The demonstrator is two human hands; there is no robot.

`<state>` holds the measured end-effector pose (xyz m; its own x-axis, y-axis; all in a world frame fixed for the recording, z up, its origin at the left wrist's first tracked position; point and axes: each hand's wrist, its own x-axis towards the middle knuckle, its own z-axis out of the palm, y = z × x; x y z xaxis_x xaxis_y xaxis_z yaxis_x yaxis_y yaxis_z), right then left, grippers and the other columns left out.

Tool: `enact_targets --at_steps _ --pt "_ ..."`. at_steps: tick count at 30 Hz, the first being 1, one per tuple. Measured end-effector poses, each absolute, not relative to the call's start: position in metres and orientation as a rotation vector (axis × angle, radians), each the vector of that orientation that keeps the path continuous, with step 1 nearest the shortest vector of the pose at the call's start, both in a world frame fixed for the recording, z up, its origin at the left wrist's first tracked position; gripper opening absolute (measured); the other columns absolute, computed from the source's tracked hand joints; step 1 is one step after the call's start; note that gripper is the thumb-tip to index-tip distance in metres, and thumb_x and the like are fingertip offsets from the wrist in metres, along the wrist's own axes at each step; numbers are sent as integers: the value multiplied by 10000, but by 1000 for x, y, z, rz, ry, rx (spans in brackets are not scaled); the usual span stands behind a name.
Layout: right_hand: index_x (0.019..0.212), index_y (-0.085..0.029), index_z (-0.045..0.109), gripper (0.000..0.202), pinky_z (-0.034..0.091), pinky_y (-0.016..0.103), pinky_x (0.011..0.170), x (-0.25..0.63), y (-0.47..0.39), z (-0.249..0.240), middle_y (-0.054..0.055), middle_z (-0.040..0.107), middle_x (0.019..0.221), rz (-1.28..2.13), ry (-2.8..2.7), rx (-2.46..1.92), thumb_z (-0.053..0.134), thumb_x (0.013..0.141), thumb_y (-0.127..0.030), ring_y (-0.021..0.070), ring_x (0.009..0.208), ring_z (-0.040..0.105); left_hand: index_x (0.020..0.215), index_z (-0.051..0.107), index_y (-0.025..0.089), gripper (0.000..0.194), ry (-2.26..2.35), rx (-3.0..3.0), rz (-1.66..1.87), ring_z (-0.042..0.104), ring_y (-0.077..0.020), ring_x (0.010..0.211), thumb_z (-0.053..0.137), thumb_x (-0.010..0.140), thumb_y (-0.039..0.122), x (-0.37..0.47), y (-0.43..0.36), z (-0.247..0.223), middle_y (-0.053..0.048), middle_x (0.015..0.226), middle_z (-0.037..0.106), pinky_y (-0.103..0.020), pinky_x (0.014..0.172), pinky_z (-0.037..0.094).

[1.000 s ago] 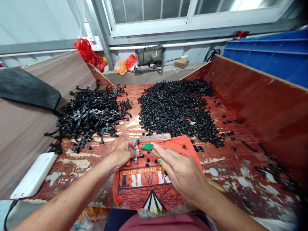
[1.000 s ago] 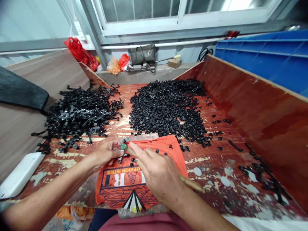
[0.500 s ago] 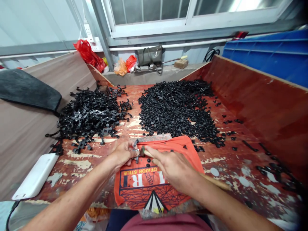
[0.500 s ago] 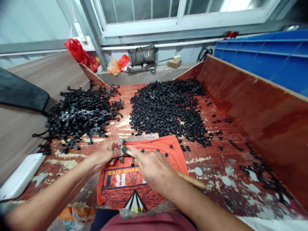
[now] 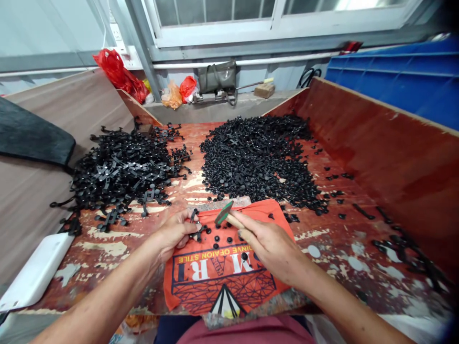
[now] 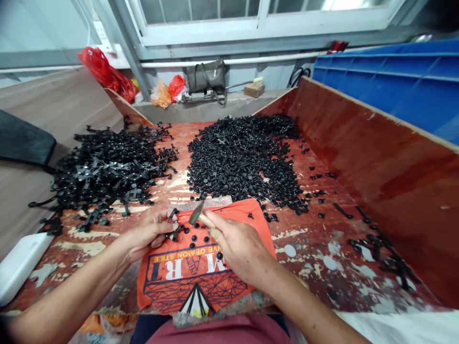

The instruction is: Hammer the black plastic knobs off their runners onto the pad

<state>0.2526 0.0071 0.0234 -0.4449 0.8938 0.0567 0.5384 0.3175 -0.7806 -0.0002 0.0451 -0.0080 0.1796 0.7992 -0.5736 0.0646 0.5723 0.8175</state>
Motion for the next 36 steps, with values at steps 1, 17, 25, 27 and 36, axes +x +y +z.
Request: enact_targets --at_steps 1,17,25,27,36 --pt "1442 -366 466 422 451 358 1072 253 6 21 -68 586 1399 958 -2110 -1275 388 1041 -260 166 1275 553 804 466 213 382 1303 839 616 219 -2 262 770 591 305 0 45 -8 88 456 557 -142 306 91" --pt "1460 -339 442 454 539 392 912 248 -2 16 12 703 1230 667 -2321 -1380 407 1023 -222 228 1092 667 783 476 201 378 1369 811 729 552 -90 399 771 551 163 16 40 -10 53 510 613 -142 407 361" --pt "1509 -302 388 487 550 359 865 234 -3 19 55 709 1181 526 -2276 -1299 395 1029 -223 230 1011 688 800 505 193 377 1317 814 719 565 -91 424 792 559 149 16 40 -5 60 552 618 -174 444 424" --pt "1505 -318 397 510 567 361 774 231 -3 14 57 737 1081 481 -2393 -1375 417 1010 -193 245 919 713 799 505 191 384 1294 825 737 573 -91 446 802 558 159 16 39 -6 63 563 617 -175 452 441" --pt "1516 -302 376 501 539 342 832 233 -4 12 58 736 1122 521 -2351 -1376 391 1023 -214 224 968 700 812 476 199 420 1240 868 767 587 -94 494 830 588 233 13 35 -17 69 610 609 -186 491 473"
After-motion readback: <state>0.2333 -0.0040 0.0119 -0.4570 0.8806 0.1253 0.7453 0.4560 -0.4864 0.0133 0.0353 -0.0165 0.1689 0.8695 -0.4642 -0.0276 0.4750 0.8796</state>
